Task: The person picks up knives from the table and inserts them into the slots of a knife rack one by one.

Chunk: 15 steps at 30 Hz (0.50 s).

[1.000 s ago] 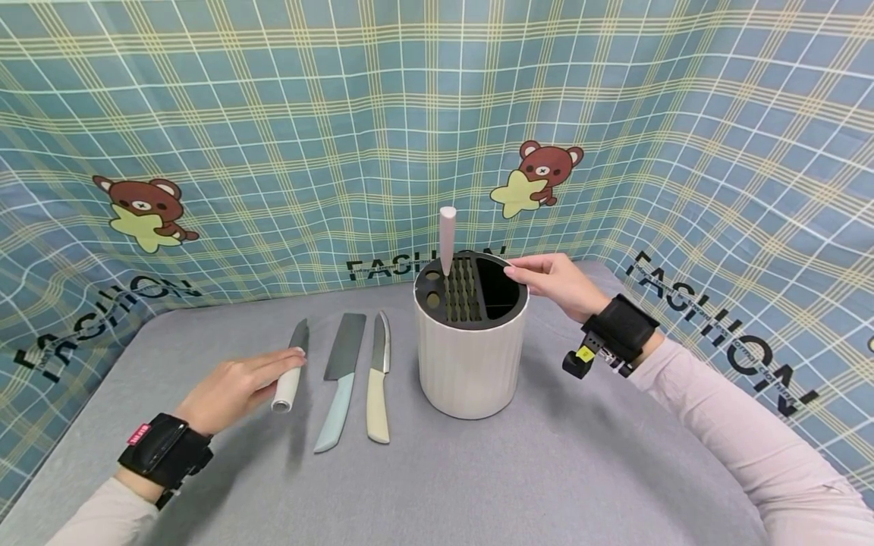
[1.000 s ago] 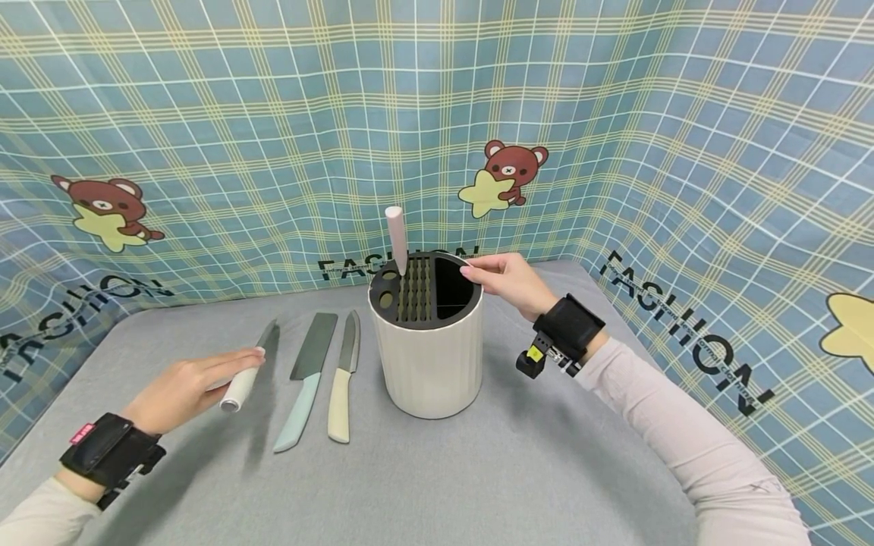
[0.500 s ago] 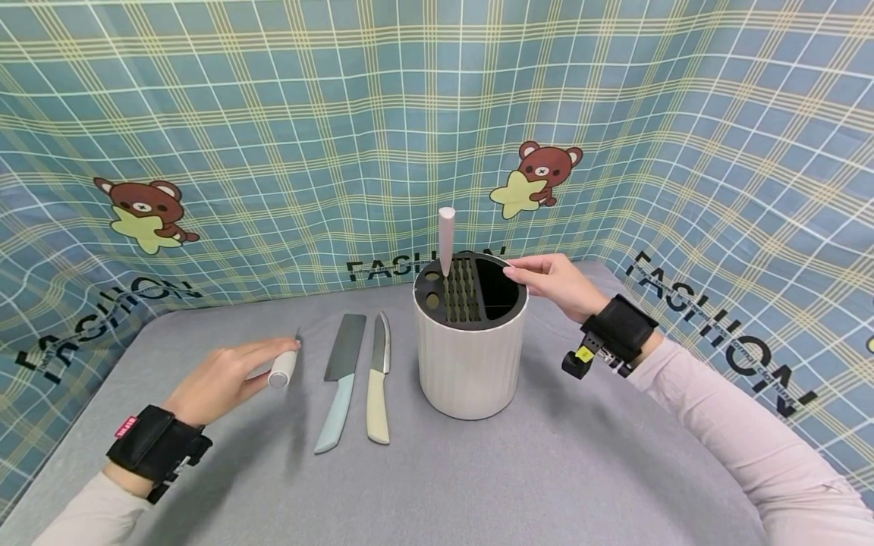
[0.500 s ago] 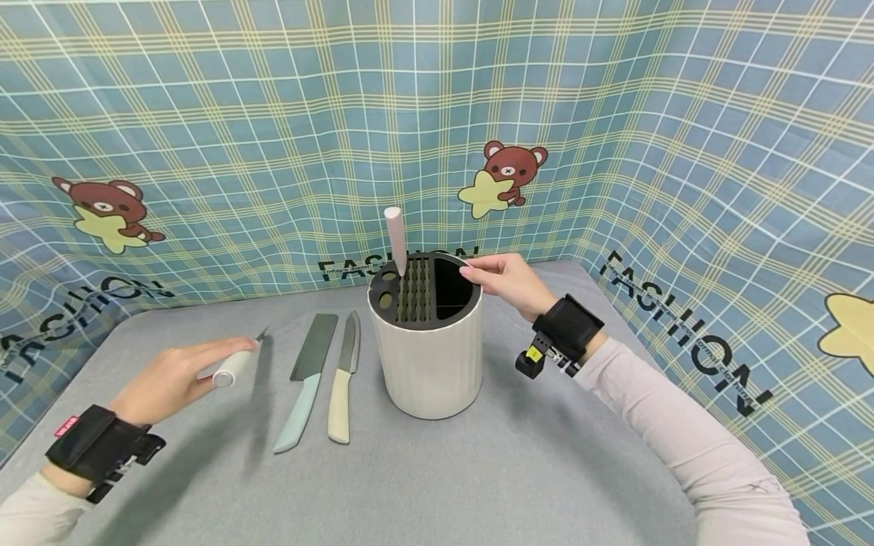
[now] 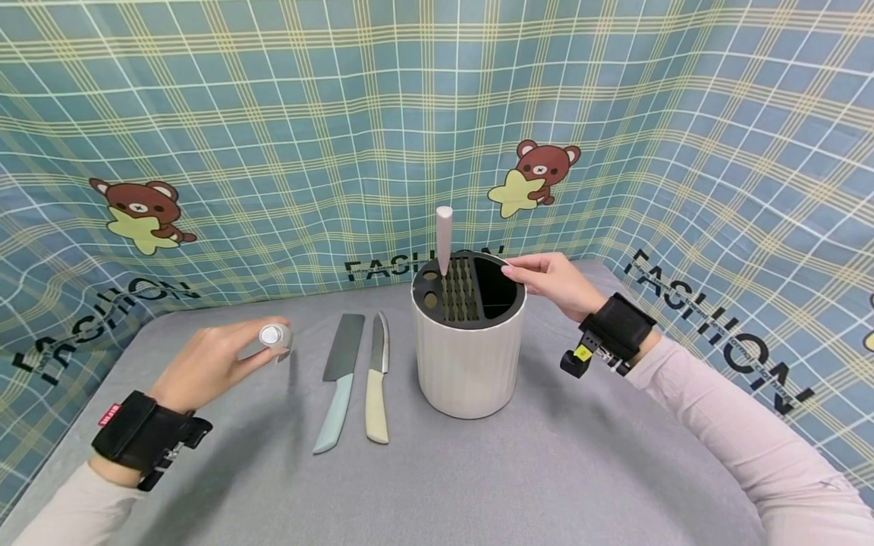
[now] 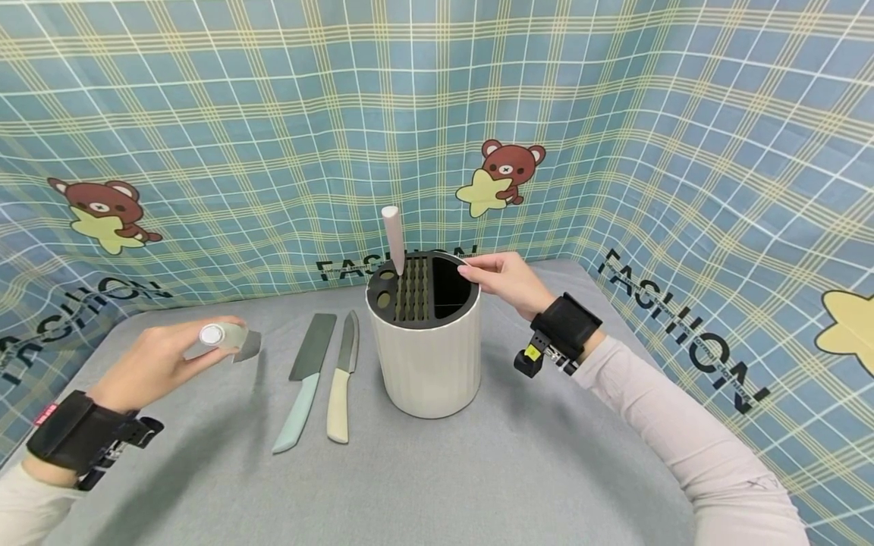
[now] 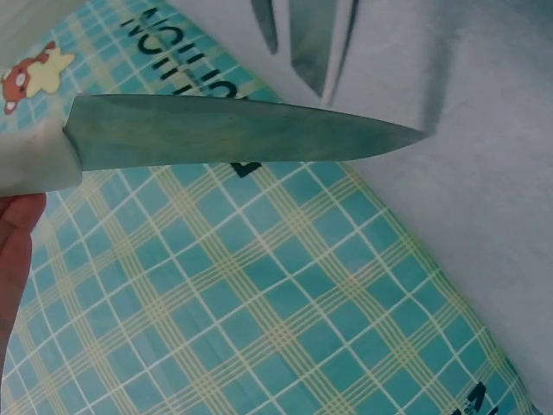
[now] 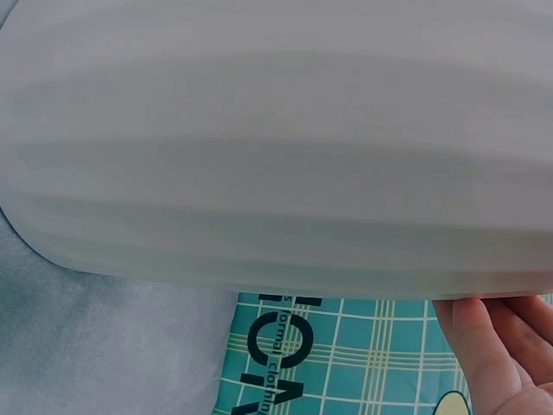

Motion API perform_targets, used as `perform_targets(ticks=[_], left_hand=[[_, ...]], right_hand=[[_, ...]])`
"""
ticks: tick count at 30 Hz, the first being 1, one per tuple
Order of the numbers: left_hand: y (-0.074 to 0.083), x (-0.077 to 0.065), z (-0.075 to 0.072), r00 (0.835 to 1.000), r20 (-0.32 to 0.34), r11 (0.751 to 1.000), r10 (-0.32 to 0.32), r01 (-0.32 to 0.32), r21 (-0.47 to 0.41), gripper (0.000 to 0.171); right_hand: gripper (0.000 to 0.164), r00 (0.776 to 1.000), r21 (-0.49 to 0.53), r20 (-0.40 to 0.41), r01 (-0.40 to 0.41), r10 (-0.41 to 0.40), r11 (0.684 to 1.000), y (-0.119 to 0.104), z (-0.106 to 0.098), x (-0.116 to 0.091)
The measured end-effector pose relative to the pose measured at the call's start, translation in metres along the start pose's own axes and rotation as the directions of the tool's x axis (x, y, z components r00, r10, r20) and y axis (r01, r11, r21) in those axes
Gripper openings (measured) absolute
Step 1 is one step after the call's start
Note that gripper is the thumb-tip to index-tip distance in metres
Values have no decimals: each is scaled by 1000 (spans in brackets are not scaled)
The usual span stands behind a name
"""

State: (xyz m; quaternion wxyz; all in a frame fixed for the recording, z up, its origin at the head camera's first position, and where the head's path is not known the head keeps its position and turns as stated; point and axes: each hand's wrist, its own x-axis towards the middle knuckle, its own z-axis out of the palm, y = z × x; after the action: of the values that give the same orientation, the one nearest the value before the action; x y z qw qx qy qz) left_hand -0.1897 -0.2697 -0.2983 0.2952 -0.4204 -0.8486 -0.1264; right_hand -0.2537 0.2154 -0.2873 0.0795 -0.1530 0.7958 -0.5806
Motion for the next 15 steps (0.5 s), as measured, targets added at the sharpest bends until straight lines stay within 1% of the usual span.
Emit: perform_targets(ticks=[2, 4, 8, 15], left_hand=[[1, 2, -2, 1000, 6, 1000, -19, 19, 8, 29], [3, 5, -4, 999, 13, 999, -44, 44, 12, 25], [6, 9, -7, 995, 28, 995, -99, 99, 3, 27], [12, 17, -12, 990, 6, 990, -138, 138, 2, 26]], right_hand=[[48, 1000, 1, 1, 4, -4, 1000, -1, 0, 0], [49, 1000, -2, 2, 6, -6, 1000, -2, 0, -1], [49, 1000, 1, 7, 5, -5, 1000, -2, 0, -1], [49, 1000, 0, 11, 1, -1, 1000, -4, 1, -4]])
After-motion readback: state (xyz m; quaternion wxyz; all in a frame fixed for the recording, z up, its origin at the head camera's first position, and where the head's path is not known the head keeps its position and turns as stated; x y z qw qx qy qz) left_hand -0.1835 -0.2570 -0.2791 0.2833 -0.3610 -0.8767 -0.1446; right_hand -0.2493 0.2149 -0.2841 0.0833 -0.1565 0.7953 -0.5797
